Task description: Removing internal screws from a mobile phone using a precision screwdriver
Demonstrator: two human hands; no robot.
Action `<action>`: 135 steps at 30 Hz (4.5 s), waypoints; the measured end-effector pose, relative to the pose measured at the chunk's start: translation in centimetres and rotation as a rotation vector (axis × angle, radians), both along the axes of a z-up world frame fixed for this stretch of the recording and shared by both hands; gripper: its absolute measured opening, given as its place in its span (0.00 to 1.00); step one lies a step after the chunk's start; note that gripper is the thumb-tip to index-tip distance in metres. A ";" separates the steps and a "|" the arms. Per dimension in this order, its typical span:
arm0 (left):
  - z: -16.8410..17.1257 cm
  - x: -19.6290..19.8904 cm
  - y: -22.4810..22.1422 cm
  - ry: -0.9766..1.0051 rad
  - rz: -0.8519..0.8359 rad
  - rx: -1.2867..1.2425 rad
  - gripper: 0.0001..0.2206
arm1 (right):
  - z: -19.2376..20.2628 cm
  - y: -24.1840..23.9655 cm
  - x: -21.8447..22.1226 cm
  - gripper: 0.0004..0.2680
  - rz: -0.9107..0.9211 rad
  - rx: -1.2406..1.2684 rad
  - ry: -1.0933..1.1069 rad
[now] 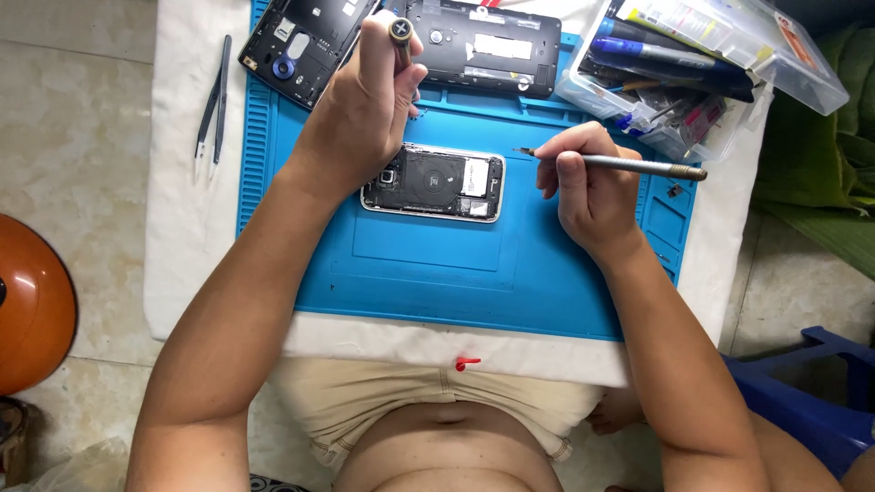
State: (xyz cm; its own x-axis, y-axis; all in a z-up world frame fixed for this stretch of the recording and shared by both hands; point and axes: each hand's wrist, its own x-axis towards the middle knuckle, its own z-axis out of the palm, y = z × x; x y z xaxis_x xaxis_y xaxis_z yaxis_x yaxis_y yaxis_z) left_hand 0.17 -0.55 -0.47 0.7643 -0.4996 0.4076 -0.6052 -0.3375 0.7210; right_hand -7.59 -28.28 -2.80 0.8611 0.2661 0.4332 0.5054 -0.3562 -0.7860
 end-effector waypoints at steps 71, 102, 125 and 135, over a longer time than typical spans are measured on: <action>2.6 -11.3 7.3 -0.176 0.700 0.384 0.06 | -0.8 2.6 -0.7 0.33 0.022 -0.718 -0.107; -0.6 -2.4 -3.5 0.103 0.184 -0.383 0.11 | 0.9 2.0 -0.6 0.07 0.061 0.113 0.480; -1.4 -1.4 -2.5 0.497 0.134 -0.369 0.25 | 0.1 4.2 0.0 0.17 0.265 0.830 0.809; -0.8 -1.7 -2.4 0.398 0.138 -0.367 0.22 | 1.1 4.3 -0.4 0.22 0.256 0.739 0.732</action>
State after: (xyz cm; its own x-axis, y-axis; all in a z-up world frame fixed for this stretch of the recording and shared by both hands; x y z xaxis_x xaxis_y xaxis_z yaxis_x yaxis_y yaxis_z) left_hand -1.53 -2.95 -1.24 0.9431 -0.2635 0.2027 -0.2301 -0.0776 0.9701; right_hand -7.94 -23.94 -1.74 0.9326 0.3589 -0.0381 -0.1841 0.3822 -0.9055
